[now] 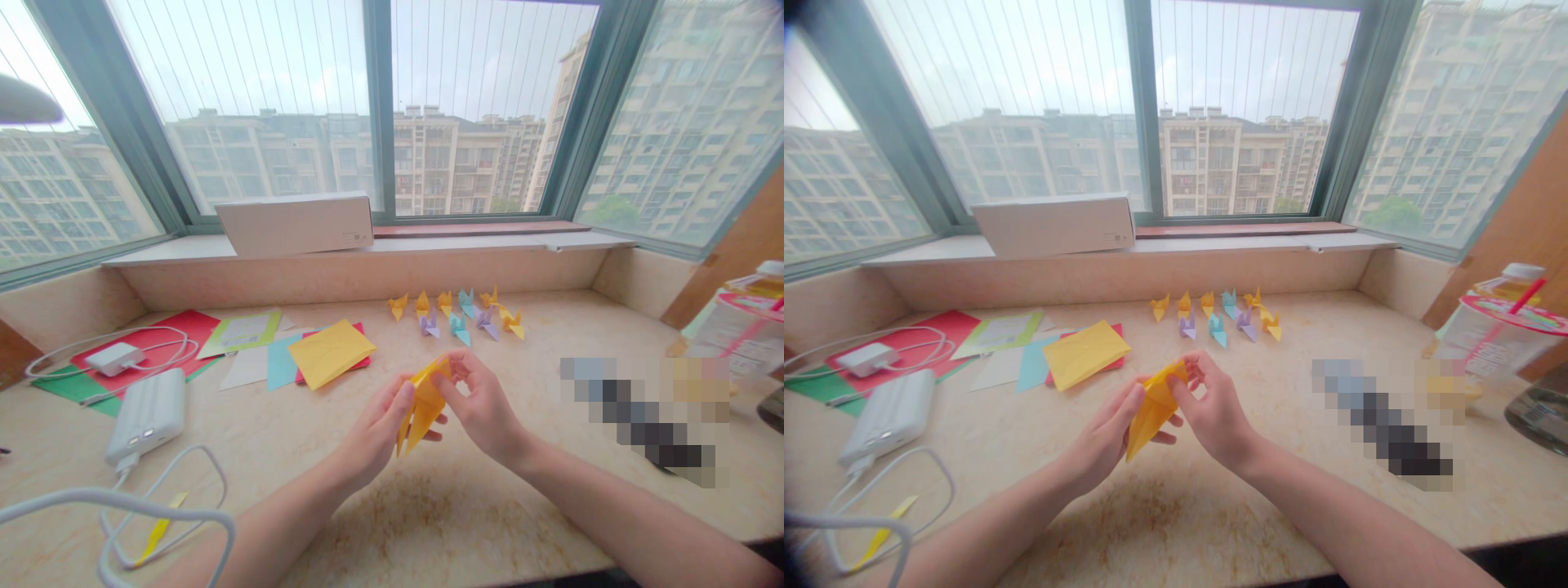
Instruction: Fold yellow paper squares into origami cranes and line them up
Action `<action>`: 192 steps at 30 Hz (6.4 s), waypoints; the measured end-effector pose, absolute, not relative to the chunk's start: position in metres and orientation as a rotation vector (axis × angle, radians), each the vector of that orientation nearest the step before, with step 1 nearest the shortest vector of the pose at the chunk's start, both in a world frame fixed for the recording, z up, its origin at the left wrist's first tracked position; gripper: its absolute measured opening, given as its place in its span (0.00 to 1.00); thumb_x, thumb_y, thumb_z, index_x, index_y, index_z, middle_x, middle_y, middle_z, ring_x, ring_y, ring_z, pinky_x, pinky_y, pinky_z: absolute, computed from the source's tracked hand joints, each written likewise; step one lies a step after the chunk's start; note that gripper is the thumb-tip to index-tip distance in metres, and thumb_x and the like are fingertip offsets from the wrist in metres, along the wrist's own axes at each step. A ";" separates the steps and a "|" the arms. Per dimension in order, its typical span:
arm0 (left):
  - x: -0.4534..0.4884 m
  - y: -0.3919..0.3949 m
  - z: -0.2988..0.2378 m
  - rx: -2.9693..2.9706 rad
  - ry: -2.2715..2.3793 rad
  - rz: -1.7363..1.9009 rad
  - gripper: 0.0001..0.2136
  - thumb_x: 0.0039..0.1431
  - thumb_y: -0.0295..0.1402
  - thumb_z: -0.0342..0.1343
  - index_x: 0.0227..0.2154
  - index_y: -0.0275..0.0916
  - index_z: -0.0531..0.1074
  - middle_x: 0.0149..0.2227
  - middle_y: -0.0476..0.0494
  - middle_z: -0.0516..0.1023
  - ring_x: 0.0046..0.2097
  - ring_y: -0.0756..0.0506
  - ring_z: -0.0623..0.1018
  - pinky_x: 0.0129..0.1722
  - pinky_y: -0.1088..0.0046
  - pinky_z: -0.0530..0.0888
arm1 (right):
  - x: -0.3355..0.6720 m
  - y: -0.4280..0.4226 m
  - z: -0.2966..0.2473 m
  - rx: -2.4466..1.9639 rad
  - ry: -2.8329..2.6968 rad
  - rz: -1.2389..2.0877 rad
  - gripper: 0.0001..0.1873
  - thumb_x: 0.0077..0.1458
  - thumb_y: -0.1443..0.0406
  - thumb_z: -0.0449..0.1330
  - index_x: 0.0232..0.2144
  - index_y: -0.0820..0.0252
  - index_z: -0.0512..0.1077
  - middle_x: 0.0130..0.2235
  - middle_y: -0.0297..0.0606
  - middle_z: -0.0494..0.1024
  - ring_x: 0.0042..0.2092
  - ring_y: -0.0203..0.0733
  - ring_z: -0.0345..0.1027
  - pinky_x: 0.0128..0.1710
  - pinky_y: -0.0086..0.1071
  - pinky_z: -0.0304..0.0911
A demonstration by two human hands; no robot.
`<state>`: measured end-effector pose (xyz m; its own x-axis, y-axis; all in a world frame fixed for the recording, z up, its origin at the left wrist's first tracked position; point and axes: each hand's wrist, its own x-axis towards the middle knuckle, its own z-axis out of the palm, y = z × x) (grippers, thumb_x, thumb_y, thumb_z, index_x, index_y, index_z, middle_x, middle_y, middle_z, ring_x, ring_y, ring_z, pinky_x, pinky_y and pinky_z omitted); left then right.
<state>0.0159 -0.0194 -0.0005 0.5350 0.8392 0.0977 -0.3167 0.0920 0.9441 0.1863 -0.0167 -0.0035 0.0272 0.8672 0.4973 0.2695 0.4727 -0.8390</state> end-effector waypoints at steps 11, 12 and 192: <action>0.018 -0.021 0.003 1.238 0.608 0.926 0.18 0.63 0.46 0.57 0.44 0.36 0.69 0.35 0.44 0.77 0.33 0.45 0.81 0.34 0.66 0.77 | 0.188 -0.018 0.002 -1.051 -1.469 0.728 0.13 0.62 0.56 0.58 0.32 0.58 0.73 0.30 0.37 0.80 0.32 0.41 0.73 0.33 0.34 0.68; 0.018 -0.020 0.003 1.240 0.606 0.929 0.18 0.62 0.46 0.57 0.44 0.36 0.69 0.34 0.44 0.77 0.32 0.44 0.81 0.34 0.66 0.77 | 0.188 -0.018 0.003 -1.048 -1.459 0.737 0.13 0.62 0.55 0.58 0.32 0.58 0.73 0.30 0.37 0.80 0.32 0.41 0.73 0.33 0.34 0.68; 0.011 -0.012 0.008 1.242 0.907 1.349 0.19 0.62 0.49 0.56 0.34 0.34 0.72 0.34 0.41 0.83 0.32 0.43 0.84 0.32 0.69 0.82 | 0.205 -0.012 0.011 -0.904 -1.824 0.587 0.08 0.63 0.62 0.58 0.42 0.54 0.76 0.49 0.43 0.75 0.51 0.46 0.72 0.51 0.43 0.70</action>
